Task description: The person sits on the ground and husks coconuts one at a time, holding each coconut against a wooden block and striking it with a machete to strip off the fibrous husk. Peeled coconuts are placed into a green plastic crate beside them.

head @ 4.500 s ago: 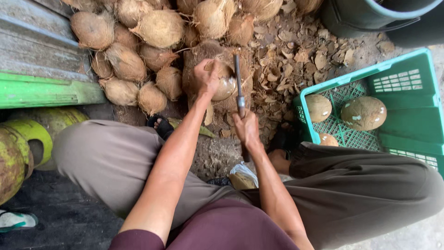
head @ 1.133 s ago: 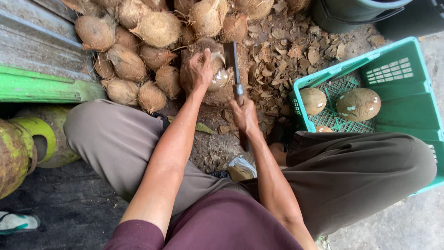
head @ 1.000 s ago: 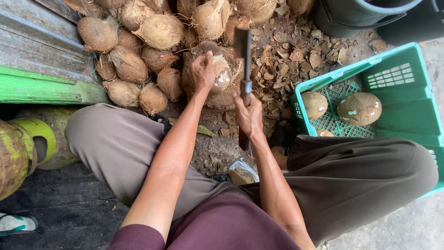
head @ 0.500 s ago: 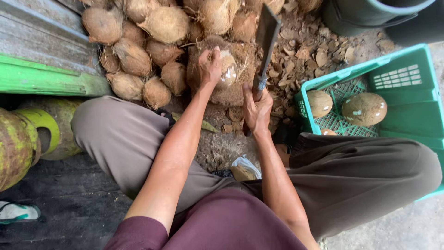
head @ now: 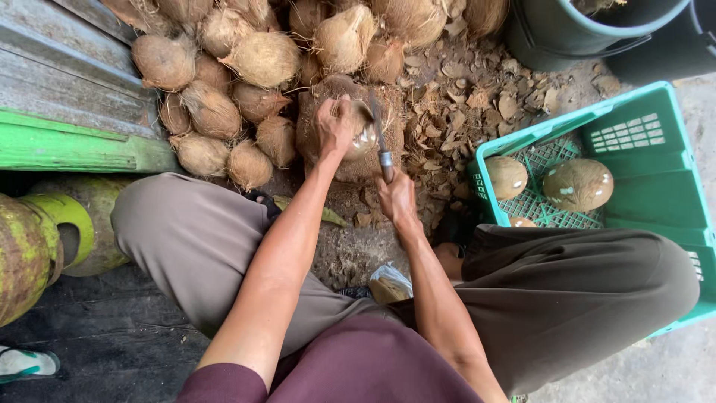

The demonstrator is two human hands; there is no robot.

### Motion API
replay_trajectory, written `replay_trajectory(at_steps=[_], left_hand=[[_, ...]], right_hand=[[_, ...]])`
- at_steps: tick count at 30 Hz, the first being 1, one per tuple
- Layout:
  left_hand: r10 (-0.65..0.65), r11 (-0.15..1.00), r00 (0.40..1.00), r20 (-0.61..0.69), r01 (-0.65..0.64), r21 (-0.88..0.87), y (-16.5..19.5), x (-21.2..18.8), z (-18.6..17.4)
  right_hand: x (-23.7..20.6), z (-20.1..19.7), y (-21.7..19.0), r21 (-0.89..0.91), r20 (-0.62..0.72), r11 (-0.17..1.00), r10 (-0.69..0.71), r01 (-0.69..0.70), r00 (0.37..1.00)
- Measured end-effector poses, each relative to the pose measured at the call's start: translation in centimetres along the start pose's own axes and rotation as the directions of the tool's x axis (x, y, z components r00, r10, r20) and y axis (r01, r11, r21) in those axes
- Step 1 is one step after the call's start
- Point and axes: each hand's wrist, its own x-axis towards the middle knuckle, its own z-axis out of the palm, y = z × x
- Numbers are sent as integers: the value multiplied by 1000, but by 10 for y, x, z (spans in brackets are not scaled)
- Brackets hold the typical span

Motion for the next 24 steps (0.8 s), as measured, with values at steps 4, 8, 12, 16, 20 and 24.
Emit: replay_trajectory(at_steps=[4, 8, 12, 16, 20, 24], left_hand=[[-262, 963, 952, 160, 248, 103, 3, -3, -7], [-270, 962, 945, 183, 256, 100, 9, -3, -13], [-320, 946, 939, 123, 311, 86, 14, -3, -13], [-313, 929, 943, 115, 329, -172, 13, -5, -14], [-30, 975, 998, 55, 41, -216, 1, -1, -25], [-191, 969, 958, 212, 219, -114, -14, 5, -39]], right_hand=[[0, -4, -5, -37, -82, 992, -125, 122, 989], [-5, -7, -15, -25, -89, 976, -218, 216, 972], [-9, -1, -13, 8, -50, 983, -183, 183, 982], [-4, -1, -6, -42, 56, 999, -14, 16, 998], [4, -8, -6, -182, -21, 946, -275, 267, 961], [0, -12, -11, 33, 131, 999, 7, -11, 991]])
